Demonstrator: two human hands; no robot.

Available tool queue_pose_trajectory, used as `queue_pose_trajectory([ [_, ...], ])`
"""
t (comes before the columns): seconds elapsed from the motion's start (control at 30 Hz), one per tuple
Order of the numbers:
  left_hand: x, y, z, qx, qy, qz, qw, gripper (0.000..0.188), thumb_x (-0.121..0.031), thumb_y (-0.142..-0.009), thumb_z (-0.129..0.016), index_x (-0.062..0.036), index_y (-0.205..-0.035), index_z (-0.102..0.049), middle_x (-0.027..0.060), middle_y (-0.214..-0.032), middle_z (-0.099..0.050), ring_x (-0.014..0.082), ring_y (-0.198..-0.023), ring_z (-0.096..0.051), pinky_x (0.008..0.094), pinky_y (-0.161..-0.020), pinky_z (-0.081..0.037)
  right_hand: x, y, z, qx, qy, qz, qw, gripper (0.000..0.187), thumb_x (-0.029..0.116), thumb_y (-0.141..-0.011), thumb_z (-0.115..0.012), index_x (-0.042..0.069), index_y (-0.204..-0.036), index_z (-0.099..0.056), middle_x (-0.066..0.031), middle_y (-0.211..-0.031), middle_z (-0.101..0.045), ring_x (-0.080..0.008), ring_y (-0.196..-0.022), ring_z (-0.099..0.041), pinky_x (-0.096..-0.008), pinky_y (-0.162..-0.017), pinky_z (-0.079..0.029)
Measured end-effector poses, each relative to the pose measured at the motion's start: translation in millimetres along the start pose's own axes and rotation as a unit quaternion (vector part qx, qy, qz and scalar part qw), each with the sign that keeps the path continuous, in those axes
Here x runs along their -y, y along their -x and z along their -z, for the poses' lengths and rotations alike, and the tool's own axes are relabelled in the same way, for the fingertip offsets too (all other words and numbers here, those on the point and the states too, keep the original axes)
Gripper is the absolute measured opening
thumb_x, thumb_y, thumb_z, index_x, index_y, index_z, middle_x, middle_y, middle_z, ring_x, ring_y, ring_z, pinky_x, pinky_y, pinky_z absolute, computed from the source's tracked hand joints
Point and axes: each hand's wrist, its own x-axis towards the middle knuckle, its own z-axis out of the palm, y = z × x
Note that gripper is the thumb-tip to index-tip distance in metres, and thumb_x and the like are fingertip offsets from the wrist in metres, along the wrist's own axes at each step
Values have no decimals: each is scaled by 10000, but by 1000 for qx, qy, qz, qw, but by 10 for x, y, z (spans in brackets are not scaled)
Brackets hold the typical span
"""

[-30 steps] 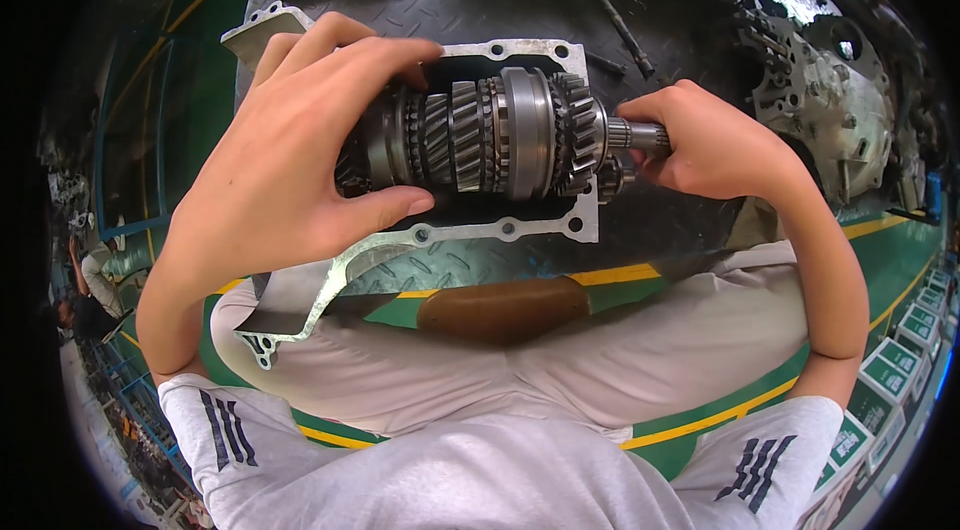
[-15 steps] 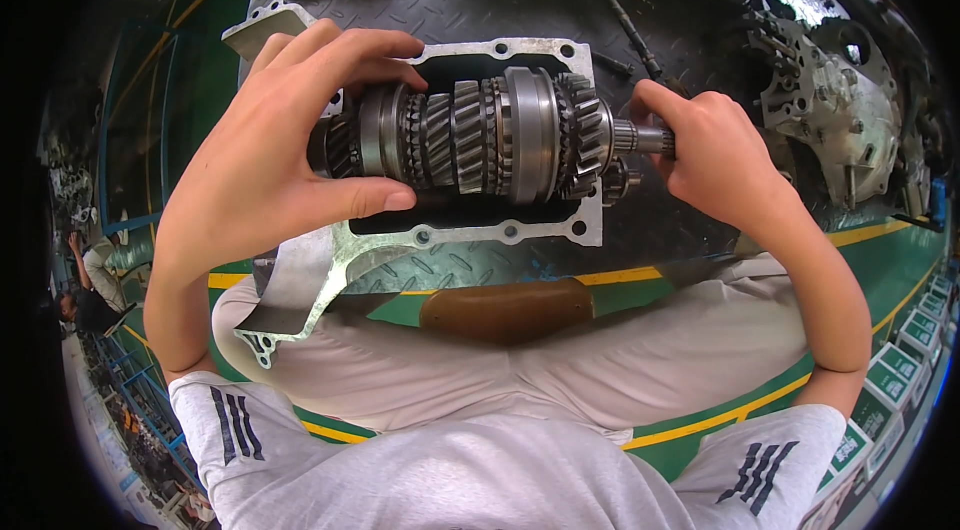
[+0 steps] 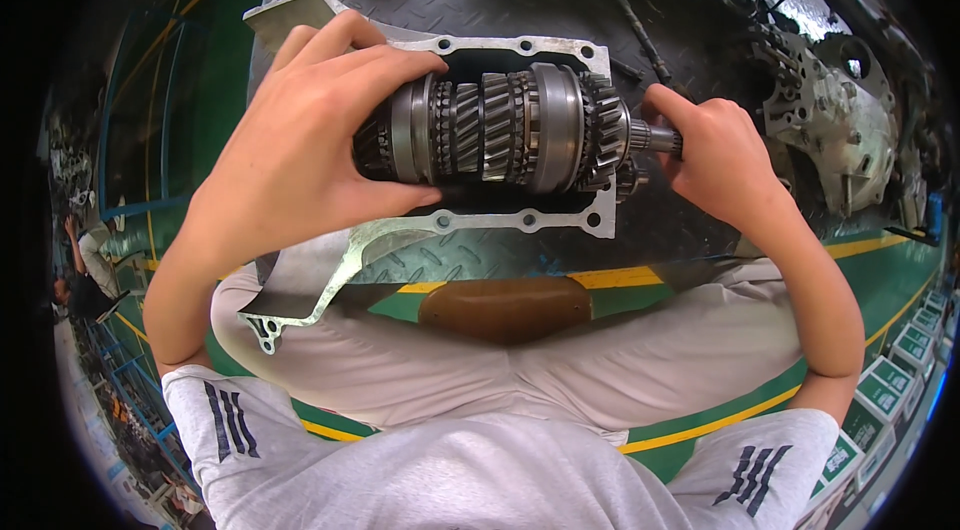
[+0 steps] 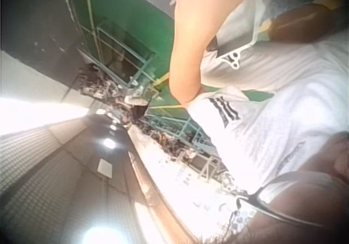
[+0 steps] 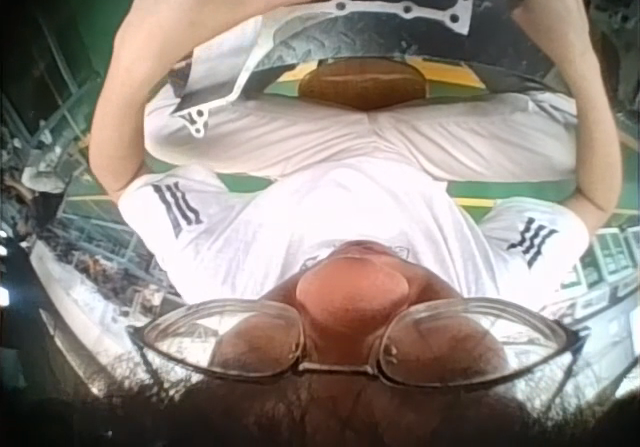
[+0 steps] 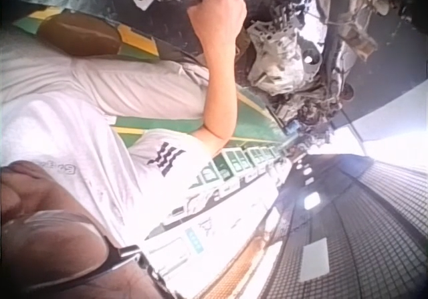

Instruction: The person rotates gears and slides components along a shaft inside a transmission housing. They manipulate the assembly by hand while it sits on a workbench.

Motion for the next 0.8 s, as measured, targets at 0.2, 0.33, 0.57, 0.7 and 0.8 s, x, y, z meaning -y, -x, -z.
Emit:
queue_pose_trajectory([
  [0.2,20,-4,8,-5,7,3,1000,680,-200,-614,-935,-47,-1237,-710,100,-1118,-749,321,-1133,-618,464,-1041,-466,19,-58,67,39,-30,-6,999,377,-28,-724,-732,91,-1072,-648,-174,-757,-684,-427,-777,-661,-509,-730,-531],
  [0.33,-9,-42,-51,-20,26,-13,999,694,-194,-610,-939,-42,-1249,-715,110,-1105,-728,327,-1119,-617,453,-1033,-479,76,-39,102,31,-30,-11,999,381,-33,-733,-724,77,-1092,-659,-185,-765,-685,-433,-777,-655,-507,-730,-528],
  [0.57,83,-11,40,12,45,17,999,729,-230,-610,-953,-49,-1279,-725,145,-1121,-663,337,-1097,-617,430,-1002,-499,41,-11,74,23,-20,-14,999,389,-36,-735,-719,81,-1102,-661,-188,-770,-686,-430,-783,-653,-502,-725,-525],
  [0.7,32,-34,-49,-27,43,-6,999,720,-240,-610,-952,-47,-1268,-733,141,-1099,-657,332,-1084,-621,424,-992,-499,47,-25,55,17,-20,0,1000,397,-36,-730,-728,79,-1103,-656,-188,-763,-680,-431,-777,-652,-506,-719,-523],
  [0.8,-8,-35,-33,-37,7,-15,999,710,-234,-601,-949,-46,-1253,-739,135,-1072,-646,326,-1070,-622,426,-984,-493,10,-11,49,16,-17,-2,1000,402,-35,-727,-734,78,-1104,-653,-189,-759,-677,-433,-775,-652,-513,-718,-523],
])
